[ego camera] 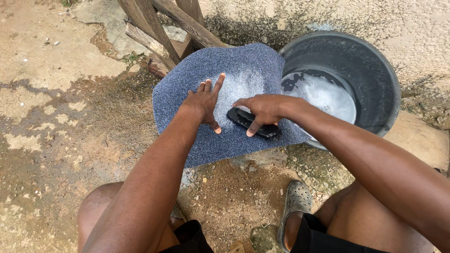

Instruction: The person holds up a blue car mat, takes it to a washing area, and scrubs it with a brush and soapy water from a bucket.

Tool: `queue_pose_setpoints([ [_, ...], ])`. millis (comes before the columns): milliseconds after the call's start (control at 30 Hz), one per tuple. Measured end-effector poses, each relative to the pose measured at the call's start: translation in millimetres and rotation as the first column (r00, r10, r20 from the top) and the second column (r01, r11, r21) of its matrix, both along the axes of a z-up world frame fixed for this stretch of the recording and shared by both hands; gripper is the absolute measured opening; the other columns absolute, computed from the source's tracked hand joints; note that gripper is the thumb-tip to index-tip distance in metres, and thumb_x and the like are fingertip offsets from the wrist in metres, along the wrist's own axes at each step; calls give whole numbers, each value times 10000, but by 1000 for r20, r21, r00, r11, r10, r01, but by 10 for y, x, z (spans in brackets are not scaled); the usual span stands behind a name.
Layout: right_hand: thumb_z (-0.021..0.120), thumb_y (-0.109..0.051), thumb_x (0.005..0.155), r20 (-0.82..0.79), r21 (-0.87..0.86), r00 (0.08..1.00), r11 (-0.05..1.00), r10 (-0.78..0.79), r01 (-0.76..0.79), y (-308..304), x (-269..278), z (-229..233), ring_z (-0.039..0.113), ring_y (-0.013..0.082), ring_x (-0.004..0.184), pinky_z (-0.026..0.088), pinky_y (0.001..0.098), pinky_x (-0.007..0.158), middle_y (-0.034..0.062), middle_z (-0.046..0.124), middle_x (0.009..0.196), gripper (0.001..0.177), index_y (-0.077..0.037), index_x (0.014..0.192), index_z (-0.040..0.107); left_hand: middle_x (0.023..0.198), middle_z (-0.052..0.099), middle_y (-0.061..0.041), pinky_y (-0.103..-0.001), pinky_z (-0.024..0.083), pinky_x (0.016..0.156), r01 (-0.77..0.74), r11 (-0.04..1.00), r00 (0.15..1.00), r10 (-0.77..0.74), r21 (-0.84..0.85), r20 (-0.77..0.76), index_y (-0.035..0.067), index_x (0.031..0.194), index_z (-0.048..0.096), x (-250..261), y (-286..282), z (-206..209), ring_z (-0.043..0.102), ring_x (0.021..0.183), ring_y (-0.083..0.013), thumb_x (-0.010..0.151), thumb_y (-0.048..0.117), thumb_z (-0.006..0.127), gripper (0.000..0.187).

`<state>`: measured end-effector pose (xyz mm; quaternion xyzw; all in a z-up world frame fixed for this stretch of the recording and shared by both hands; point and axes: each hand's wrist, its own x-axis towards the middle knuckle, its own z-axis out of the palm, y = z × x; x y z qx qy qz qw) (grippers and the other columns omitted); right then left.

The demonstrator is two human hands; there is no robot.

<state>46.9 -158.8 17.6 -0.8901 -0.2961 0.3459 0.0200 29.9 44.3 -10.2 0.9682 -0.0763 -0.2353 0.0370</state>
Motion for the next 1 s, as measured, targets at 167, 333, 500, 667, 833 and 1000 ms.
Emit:
queue_pose_setpoints([
  [167, 833, -442, 755, 228, 115, 957, 981, -178, 155, -80, 408, 161, 756, 346, 1030, 586, 475, 922, 215, 722, 1188, 1030, -254, 1614, 297, 1704, 82, -217, -600, 238, 1247, -4, 999, 1000, 4, -36, 0, 290, 1577, -275, 25, 3, -1, 119, 1574, -357, 478, 493, 1039, 1725],
  [333, 906, -457, 732, 498, 140, 832, 969, -245, 202, -234, 814, 27, 678, 402, 1119, 539, 520, 982, 244, 672, 1239, 1018, -120, 1529, 371, 1706, 72, -208, -599, 232, 1250, 12, 1000, 1000, -12, -29, 5, 300, 1576, -276, 35, 28, -48, 119, 1573, -358, 496, 520, 1022, 1703],
  [500, 884, -461, 764, 454, 83, 857, 969, -244, 232, -237, 1000, -176, 684, 414, 1137, 543, 499, 1015, 269, 688, 1216, 1025, -47, 1543, 363, 1707, 49, -209, -604, 221, 1247, 25, 999, 1000, -25, -33, 1, 285, 1569, -276, 29, 67, -70, 106, 1572, -363, 512, 537, 1016, 1688],
  [667, 902, -443, 741, 385, 37, 891, 969, -240, 245, -176, 953, -166, 674, 428, 1149, 538, 481, 1031, 297, 674, 1220, 1123, 1, 1573, 291, 1709, 51, -207, -595, 217, 1255, 16, 999, 1000, -16, -37, 0, 301, 1571, -277, 12, 67, -74, 103, 1575, -358, 519, 530, 1012, 1680],
  [833, 890, -450, 759, 302, -8, 935, 980, -186, 197, -155, 698, -107, 662, 418, 1158, 529, 465, 1039, 309, 655, 1235, 1160, 11, 1588, 220, 1706, 49, -215, -601, 222, 1249, 17, 1000, 1000, -17, -21, 1, 301, 1567, -290, 22, 47, -76, 102, 1574, -365, 522, 543, 1009, 1685],
  [1000, 860, -414, 772, 175, -114, 977, 983, -119, 140, -48, 292, 45, 696, 395, 1135, 552, 436, 1027, 289, 682, 1218, 1206, -41, 1636, 105, 1705, 80, -207, -609, 237, 1247, 9, 1000, 1000, -8, -18, 18, 300, 1581, -269, 22, 17, -77, 119, 1575, -363, 498, 534, 1013, 1695],
])
